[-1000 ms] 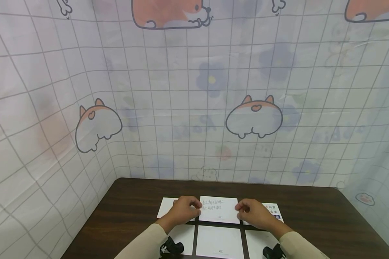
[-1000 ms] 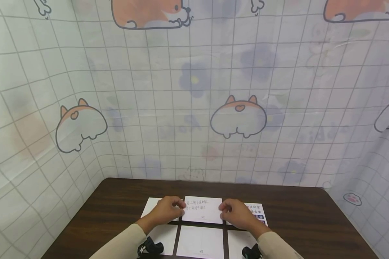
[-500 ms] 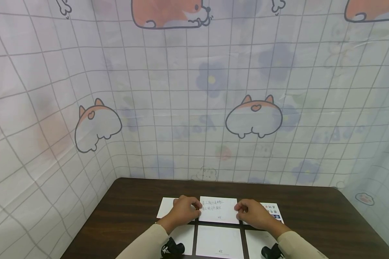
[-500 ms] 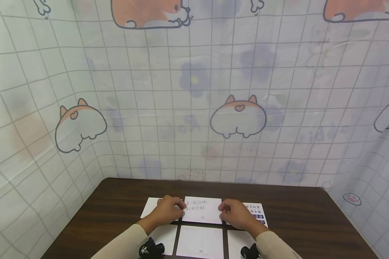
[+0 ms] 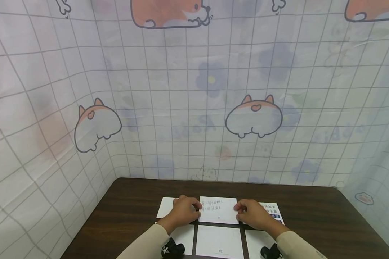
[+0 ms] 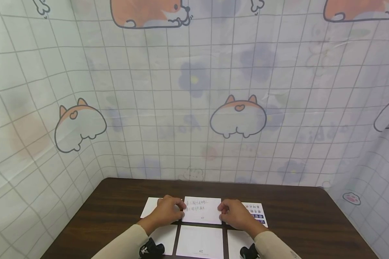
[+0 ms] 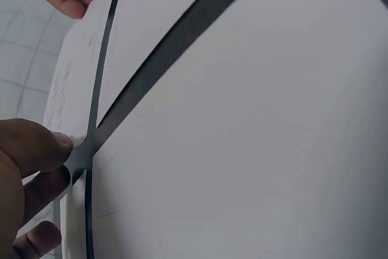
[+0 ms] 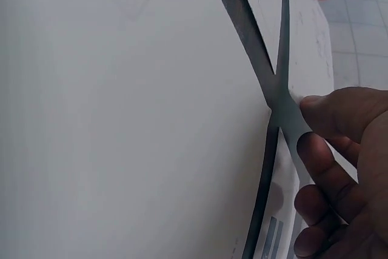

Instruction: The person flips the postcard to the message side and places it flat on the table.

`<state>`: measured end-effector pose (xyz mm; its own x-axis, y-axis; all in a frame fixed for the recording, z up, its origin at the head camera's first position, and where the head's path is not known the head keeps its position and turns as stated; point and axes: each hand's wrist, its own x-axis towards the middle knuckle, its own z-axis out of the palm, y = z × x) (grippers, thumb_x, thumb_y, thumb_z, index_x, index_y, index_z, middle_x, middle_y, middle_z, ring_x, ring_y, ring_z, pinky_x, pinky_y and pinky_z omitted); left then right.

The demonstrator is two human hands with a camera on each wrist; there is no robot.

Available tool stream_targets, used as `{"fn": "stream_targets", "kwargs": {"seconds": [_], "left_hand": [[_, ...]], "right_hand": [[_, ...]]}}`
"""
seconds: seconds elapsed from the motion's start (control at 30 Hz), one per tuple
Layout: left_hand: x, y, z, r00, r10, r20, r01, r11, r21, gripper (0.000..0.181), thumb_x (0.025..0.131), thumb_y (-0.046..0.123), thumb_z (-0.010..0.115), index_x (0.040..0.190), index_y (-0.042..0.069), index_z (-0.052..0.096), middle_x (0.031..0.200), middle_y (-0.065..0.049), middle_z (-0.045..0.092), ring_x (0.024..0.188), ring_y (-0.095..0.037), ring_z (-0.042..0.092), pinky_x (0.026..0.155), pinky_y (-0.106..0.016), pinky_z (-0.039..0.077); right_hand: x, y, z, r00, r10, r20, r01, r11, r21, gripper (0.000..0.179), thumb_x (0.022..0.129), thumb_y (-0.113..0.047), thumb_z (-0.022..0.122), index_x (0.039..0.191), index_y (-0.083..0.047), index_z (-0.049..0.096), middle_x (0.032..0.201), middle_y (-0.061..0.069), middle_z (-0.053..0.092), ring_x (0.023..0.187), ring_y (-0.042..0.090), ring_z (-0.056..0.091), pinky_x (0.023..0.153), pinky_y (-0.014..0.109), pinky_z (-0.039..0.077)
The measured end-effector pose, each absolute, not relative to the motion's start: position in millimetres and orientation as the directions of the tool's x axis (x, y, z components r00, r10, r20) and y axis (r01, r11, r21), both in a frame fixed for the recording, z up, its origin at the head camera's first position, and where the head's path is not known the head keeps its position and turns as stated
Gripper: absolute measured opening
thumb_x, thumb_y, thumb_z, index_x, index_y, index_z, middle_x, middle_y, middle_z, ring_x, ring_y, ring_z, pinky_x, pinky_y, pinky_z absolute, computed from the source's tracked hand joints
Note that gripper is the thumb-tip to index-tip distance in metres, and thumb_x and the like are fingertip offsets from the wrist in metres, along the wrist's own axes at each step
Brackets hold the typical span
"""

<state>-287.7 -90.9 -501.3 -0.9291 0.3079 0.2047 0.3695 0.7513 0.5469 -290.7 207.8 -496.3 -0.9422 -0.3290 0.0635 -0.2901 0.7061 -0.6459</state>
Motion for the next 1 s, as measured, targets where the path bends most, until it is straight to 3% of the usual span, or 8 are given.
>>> {"fn": "stream_targets", "kwargs": {"seconds": [0.53, 1.0], "left_hand": [[-287.7, -89.4, -503.1, -0.917, 0.329, 0.225, 0.398, 0.778, 0.486, 0.013, 0.081, 0.016, 0.082, 0.091, 0.020, 0.075, 0.088, 0.014, 0.071, 0.098, -0.018, 0.052, 0.088, -0.051, 0.031], [-290.1, -87.6, -505.7, -0.915, 0.338, 0.220, 0.402, 0.799, 0.447, 0.014, 0.082, 0.020, 0.083, 0.095, 0.020, 0.078, 0.094, 0.013, 0.070, 0.097, -0.017, 0.052, 0.085, -0.048, 0.032]], "right_hand": [[-288.9, 205.3, -494.8, -0.936, -0.343, 0.077, -0.315, 0.724, -0.614, 0.020, 0.081, -0.005, 0.082, 0.095, -0.012, 0.071, 0.084, -0.006, 0.062, 0.080, 0.015, 0.055, 0.075, 0.039, 0.048], [-288.7, 204.9, -496.8, -0.953, -0.292, 0.076, -0.282, 0.769, -0.574, 0.020, 0.080, -0.008, 0.085, 0.093, -0.017, 0.072, 0.087, -0.009, 0.062, 0.097, 0.017, 0.052, 0.083, 0.044, 0.048]]}}
